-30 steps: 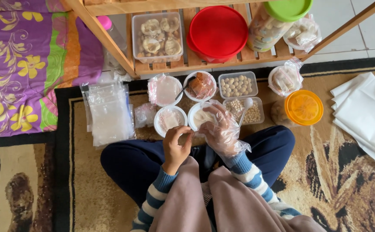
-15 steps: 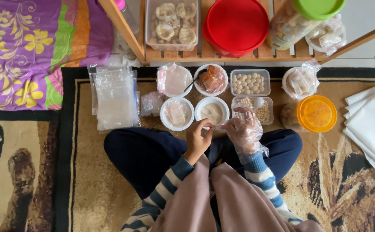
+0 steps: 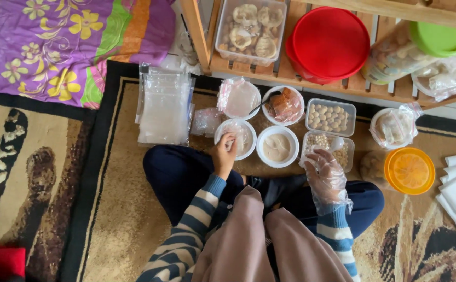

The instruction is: Packaging small food items into long plastic sleeves while sitting on the floor

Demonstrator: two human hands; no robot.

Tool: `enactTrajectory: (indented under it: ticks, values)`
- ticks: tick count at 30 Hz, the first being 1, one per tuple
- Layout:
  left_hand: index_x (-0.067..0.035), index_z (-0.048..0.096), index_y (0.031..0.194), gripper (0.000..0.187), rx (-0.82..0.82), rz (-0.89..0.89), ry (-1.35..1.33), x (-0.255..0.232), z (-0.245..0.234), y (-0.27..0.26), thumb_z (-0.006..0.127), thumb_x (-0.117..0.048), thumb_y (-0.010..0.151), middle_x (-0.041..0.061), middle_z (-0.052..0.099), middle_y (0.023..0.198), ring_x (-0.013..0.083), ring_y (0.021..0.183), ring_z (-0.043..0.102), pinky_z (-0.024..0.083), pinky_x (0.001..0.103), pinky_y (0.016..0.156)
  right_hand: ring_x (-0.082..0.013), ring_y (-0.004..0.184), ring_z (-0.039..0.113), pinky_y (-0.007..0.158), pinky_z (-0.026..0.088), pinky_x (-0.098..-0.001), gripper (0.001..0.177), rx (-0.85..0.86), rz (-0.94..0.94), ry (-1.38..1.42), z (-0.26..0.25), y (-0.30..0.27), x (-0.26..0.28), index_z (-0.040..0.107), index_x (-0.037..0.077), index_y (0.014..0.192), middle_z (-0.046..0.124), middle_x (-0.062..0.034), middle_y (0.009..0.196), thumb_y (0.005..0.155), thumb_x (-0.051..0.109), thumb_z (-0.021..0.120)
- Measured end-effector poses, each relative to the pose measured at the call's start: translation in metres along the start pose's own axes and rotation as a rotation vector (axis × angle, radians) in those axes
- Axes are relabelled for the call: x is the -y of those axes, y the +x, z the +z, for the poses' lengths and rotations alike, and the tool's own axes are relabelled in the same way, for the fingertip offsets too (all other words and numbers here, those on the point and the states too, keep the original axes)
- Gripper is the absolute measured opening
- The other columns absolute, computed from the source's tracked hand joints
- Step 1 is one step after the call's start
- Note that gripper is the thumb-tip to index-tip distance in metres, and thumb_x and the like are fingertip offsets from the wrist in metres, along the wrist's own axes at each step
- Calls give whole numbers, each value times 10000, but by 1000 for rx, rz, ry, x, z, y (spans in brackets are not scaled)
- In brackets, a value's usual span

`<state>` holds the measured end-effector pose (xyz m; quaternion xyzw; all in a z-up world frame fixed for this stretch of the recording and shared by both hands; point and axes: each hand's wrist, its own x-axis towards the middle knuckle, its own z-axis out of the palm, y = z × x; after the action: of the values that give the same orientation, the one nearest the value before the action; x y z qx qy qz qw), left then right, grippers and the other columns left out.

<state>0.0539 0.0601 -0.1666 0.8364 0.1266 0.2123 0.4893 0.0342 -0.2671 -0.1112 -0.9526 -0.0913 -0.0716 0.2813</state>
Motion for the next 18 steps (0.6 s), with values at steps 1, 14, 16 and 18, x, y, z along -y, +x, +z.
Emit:
enactTrajectory:
  ticks: [1,14,16,18]
  values:
    - [-132,715,1080,239,-8,-3,4,10,8,-8,746,-75,849,67,790,905,299,872,756,603,355,699,-285,1077,707,846,600,-401,234,4,-7,4,-1,5,5,771,269,1094,687,-12,1219,873,342,759]
    - [-88,627,1264,489,385,115,209,71,-6,35,809,-152,815,159,684,1177,374,1204,625,469,478,1060,-331,1102,701,861,599,-437,251,177,-2,75,11,34,26,770,251,1102,714,-50,1204,861,318,749]
    - [-88,615,1273,463,308,82,279,101,-15,62,783,-168,850,159,674,1179,371,1202,619,465,471,1052,-325,1091,708,863,599,-429,250,192,-22,74,29,39,24,771,251,1097,718,-47,1193,859,325,752]
    - [-70,612,1271,499,262,-55,420,128,-19,85,822,-211,840,162,643,1237,356,1237,599,466,446,1066,-278,1054,729,853,609,-408,220,198,-53,38,55,41,21,780,288,1070,729,-14,1148,857,338,760]
